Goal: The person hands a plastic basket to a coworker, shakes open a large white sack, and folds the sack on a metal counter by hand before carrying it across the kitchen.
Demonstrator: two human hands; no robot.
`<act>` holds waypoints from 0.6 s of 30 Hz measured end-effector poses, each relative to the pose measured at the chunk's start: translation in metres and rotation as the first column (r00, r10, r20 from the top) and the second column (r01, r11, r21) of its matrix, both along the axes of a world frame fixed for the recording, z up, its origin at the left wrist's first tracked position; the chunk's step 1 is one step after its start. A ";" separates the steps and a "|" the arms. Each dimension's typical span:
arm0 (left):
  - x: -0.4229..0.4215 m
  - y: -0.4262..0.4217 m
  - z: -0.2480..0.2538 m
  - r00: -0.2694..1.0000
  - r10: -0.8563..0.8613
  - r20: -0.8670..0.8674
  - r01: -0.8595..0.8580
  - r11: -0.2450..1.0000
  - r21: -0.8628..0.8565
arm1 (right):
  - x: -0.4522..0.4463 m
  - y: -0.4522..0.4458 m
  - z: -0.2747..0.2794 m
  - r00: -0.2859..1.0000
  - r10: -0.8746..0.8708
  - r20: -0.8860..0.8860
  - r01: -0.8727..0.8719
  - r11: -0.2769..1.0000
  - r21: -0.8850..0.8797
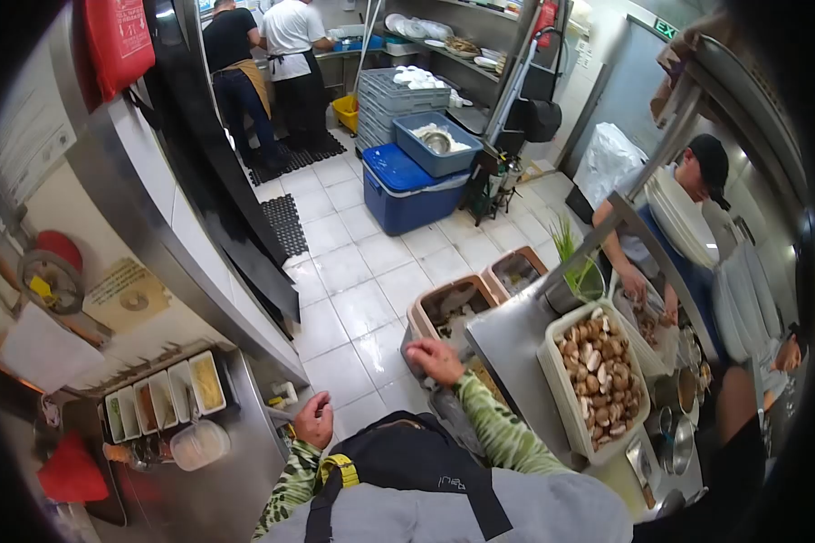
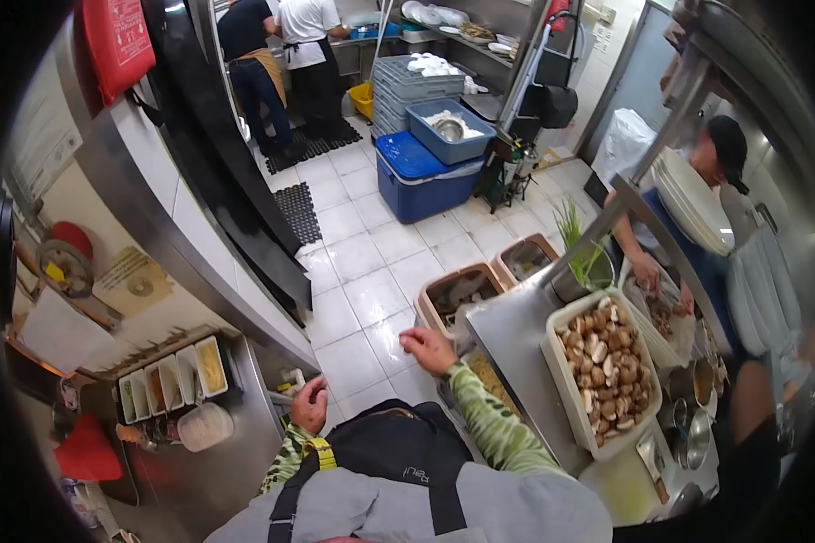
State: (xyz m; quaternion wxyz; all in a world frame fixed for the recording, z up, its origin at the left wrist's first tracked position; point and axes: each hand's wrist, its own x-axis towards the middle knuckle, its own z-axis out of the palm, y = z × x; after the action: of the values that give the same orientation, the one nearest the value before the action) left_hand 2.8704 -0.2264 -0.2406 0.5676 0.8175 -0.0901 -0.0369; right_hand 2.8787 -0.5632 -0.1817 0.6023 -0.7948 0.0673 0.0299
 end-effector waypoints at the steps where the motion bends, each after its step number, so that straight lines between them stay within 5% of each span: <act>1: 0.013 -0.009 0.008 0.996 -0.030 -0.089 0.023 0.997 -0.077 | 0.003 0.006 -0.007 0.995 0.091 -0.033 -0.086 0.988 0.127; 5: 0.075 -0.046 0.029 0.866 -0.384 -0.319 0.180 0.836 -0.518 | 0.043 0.035 0.005 0.853 0.513 -0.101 -0.398 0.762 0.511; 8: 0.125 -0.083 0.041 0.697 -0.661 -0.278 0.195 0.548 -0.814 | 0.092 0.056 0.017 0.736 0.676 0.041 -0.551 0.562 0.616; 11: 0.170 -0.112 0.045 0.631 -0.673 -0.386 0.105 0.567 -0.817 | 0.158 0.053 0.018 0.630 0.777 -0.008 -0.633 0.519 0.574; 13: 0.214 -0.117 0.027 0.606 -0.683 -0.407 0.087 0.565 -0.821 | 0.191 0.047 0.014 0.708 0.705 -0.043 -0.461 0.508 0.728; 18: 0.281 -0.137 0.055 0.727 -0.472 -0.499 -0.030 0.704 -0.709 | 0.275 0.034 0.024 0.637 0.771 0.012 -0.539 0.433 0.723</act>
State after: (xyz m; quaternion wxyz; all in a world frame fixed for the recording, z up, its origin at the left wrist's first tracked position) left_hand 3.1514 -0.3631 -0.1858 0.8081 0.4696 0.0005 -0.3555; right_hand 3.1532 -0.5297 -0.1579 0.7623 -0.4665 -0.1702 0.4151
